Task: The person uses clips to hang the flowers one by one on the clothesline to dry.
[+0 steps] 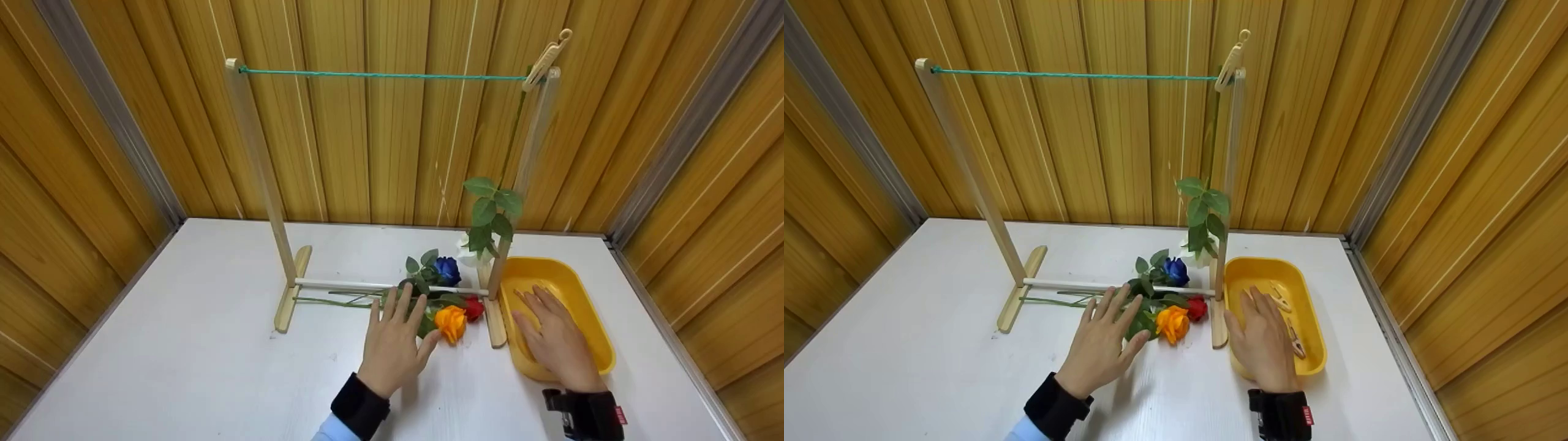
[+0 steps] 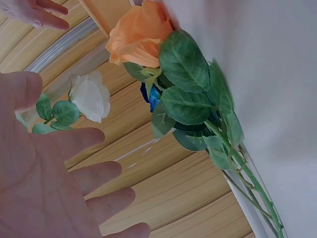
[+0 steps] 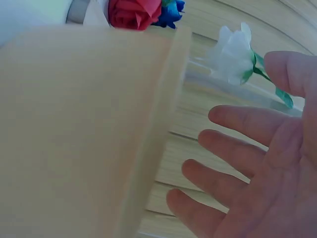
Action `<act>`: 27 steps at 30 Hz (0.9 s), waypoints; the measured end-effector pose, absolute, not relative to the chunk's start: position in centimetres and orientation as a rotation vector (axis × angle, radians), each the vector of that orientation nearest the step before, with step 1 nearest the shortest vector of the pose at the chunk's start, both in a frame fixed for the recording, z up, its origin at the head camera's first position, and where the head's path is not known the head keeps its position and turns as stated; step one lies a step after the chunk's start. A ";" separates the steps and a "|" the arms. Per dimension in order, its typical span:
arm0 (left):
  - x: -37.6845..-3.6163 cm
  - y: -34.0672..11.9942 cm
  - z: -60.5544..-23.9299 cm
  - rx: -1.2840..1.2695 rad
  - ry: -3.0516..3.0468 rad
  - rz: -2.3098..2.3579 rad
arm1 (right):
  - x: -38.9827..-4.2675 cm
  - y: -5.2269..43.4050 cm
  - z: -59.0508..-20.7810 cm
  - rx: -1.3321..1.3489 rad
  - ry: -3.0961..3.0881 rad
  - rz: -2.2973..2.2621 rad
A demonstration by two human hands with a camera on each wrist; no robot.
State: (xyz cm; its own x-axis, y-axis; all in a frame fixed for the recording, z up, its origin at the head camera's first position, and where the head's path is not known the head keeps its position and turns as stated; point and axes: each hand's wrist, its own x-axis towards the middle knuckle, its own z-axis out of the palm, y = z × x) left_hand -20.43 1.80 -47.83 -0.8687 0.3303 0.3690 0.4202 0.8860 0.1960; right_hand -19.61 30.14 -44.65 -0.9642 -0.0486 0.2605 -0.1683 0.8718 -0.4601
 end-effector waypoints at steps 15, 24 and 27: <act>-19.9 5.9 -46.1 -0.680 -2.815 -0.451 | -19.6 34.0 -44.3 -0.020 -2.865 0.733; -19.7 8.6 -46.1 -0.788 -2.814 -0.452 | -19.7 35.6 -44.9 -0.066 -2.930 0.769; -19.6 9.4 -46.4 -0.812 -2.805 -0.448 | -19.8 35.7 -45.2 -0.069 -2.943 0.789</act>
State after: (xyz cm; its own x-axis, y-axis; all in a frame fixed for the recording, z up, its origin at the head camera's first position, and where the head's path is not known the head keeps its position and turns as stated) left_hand -19.64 9.37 -46.39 -0.8325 0.4894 0.2597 0.5459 0.8045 0.2339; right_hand -19.82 35.69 -45.24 -0.9946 0.0681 0.0787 0.0196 0.8653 -0.5008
